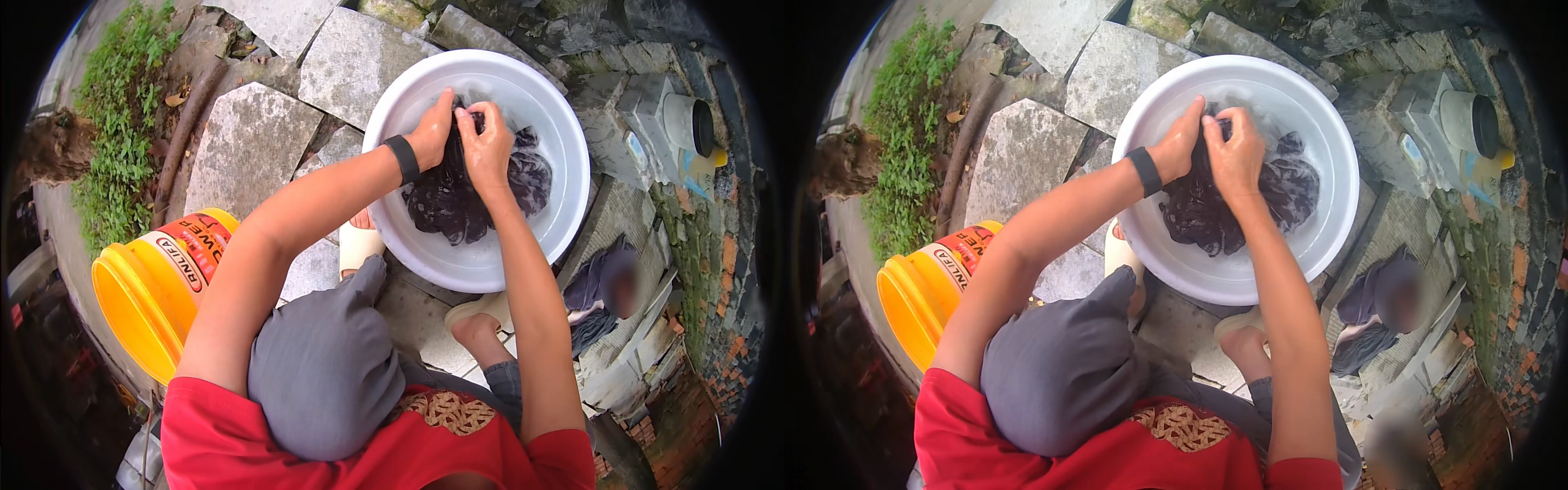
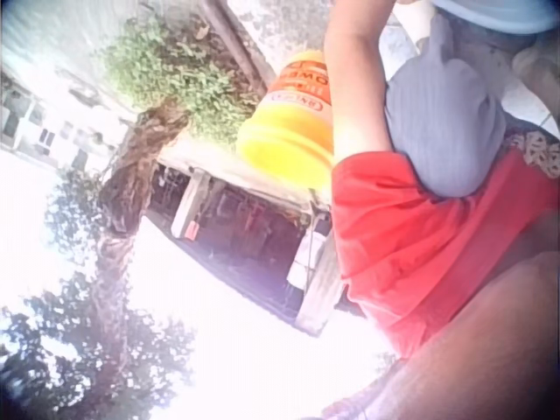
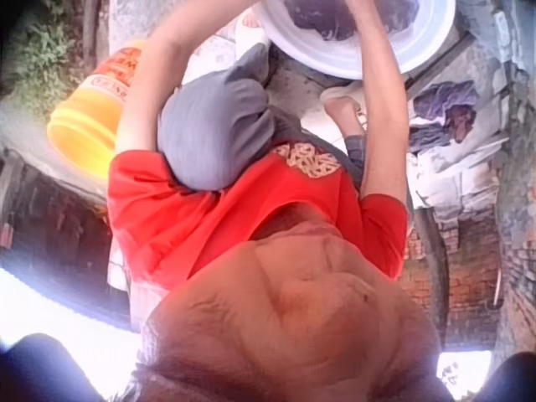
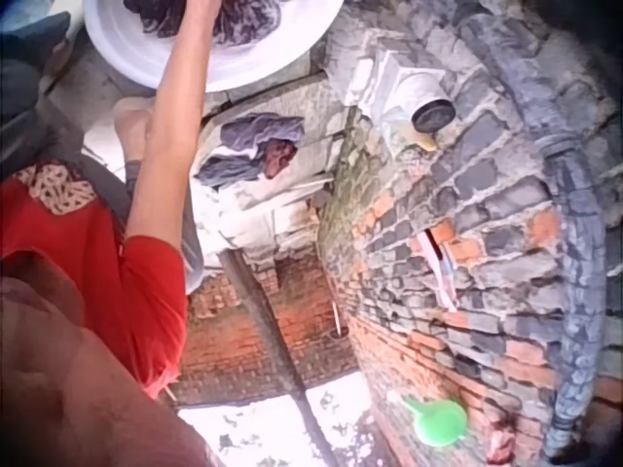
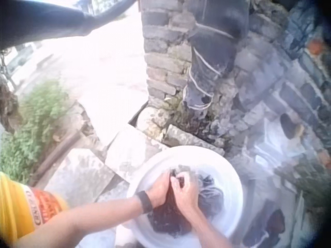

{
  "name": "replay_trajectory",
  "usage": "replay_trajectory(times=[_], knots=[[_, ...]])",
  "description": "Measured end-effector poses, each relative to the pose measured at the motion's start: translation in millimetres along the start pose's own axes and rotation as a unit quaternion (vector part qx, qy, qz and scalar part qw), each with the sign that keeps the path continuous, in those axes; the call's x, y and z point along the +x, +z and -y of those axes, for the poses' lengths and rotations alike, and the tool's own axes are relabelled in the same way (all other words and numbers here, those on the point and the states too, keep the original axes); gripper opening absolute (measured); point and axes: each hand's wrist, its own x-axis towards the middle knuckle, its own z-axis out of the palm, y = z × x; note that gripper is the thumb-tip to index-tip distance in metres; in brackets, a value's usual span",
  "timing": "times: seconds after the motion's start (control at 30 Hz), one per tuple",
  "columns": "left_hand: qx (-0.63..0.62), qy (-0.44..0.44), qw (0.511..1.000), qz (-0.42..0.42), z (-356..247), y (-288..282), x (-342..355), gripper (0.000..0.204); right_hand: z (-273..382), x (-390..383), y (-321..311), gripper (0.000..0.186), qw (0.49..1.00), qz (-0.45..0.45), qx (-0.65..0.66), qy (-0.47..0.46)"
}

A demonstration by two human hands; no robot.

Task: The person washes a dark garment by hand in a white basin filled with soapy water, repeatedly scrubbing, wringing, and rinsing it. They then transfer the garment to a yellow bucket and continue wringing it out before returning it to the basin for further washing.

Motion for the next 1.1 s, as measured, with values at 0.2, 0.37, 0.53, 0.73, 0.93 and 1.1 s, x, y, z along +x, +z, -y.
replay_trajectory(times=[0.2,0.37,0.53,0.73,0.93,1.1], knots=[[-0.022,-0.029,0.999,0.029,15,8,-9,0.032,2,1,3,0.023,0.997,-0.059,-0.006,-0.04],[0.069,-0.022,0.997,-0.016,-3,32,-48,0.034,-6,2,-1,0.022,0.996,-0.085,0.006,-0.01],[0.051,0.003,0.997,0.057,11,0,-19,0.036,11,-20,0,0.019,0.991,-0.058,0.07,-0.1],[0.269,0.226,0.935,-0.056,5,1,-2,0.045,-106,44,-1,0.036,0.982,-0.096,-0.083,0.142],[0.203,-0.016,0.979,0.008,31,-35,45,0.036,-110,29,10,0.037,0.928,0.325,-0.179,0.034],[0.026,-0.009,0.999,-0.016,14,-11,22,0.043,-121,42,-1,0.04,0.955,0.044,-0.216,0.197]])
